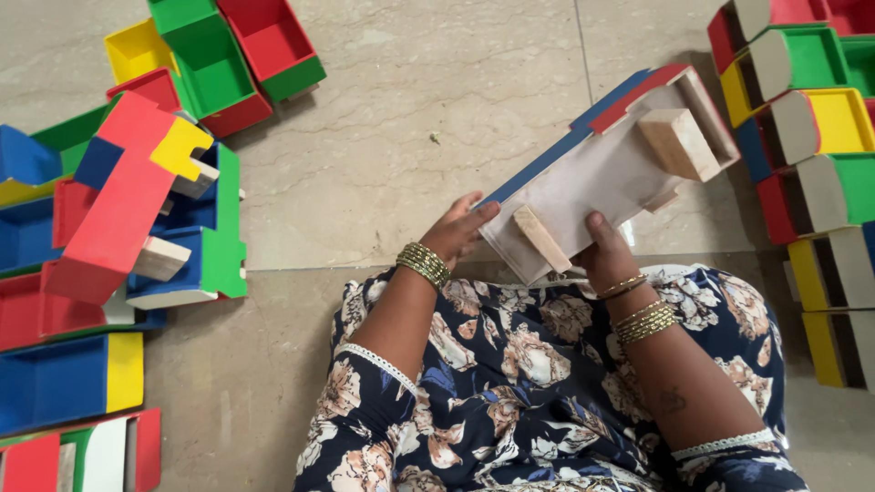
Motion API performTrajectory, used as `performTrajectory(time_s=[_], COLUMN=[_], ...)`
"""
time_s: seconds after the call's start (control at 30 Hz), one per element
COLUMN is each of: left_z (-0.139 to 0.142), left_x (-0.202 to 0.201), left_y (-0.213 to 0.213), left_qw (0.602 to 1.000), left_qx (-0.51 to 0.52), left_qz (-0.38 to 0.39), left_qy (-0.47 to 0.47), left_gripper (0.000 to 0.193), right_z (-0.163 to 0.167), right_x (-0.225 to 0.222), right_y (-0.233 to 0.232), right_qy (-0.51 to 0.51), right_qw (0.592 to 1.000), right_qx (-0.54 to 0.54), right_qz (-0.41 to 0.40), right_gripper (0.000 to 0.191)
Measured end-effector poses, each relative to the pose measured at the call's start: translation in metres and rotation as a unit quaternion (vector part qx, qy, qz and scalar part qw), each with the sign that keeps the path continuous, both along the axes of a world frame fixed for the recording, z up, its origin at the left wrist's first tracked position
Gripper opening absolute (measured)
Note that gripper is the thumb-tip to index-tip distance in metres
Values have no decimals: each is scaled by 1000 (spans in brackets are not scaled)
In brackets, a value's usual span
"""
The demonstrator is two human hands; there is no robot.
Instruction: The person sits on the floor and wipes colorful wooden toy blocks and box-shaped toys with a cloth, cleaning one toy at a time and setting cleaned pieces aside with the others on the floor.
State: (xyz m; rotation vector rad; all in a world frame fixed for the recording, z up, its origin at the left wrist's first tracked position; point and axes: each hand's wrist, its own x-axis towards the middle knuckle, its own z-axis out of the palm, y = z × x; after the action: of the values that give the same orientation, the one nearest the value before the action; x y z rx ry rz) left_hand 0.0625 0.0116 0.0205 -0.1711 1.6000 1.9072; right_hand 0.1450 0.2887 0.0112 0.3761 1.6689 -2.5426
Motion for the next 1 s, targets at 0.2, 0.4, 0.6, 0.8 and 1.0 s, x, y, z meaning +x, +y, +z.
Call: performTrajectory(time_s=[0.2, 0.4, 0.6, 0.8, 1.0], left_z=[8, -6, -10, 3, 23], left_x=[18, 23, 30, 54, 33], left_y=[5, 10, 28, 37, 8], left_qw=[985, 980, 976, 968, 959], left_qx=[168, 162, 166, 229, 282], left_qz=[10, 112, 143, 99, 30], left_qy=[47, 18, 10, -4, -1], left_gripper=[69, 56, 57, 53, 47], right_z=[3, 29, 80, 106, 153], right_x=[-5, 18, 35, 34, 41], right_y=[-4, -27, -47, -24, 65], right_qy=[-41, 120, 143, 146, 203], right_qw=[997, 931, 764, 782, 755], right_qx=[-59, 332, 629, 605, 621], right_qz=[34, -97, 24, 32, -54], right_gripper=[79, 77, 88, 50, 52])
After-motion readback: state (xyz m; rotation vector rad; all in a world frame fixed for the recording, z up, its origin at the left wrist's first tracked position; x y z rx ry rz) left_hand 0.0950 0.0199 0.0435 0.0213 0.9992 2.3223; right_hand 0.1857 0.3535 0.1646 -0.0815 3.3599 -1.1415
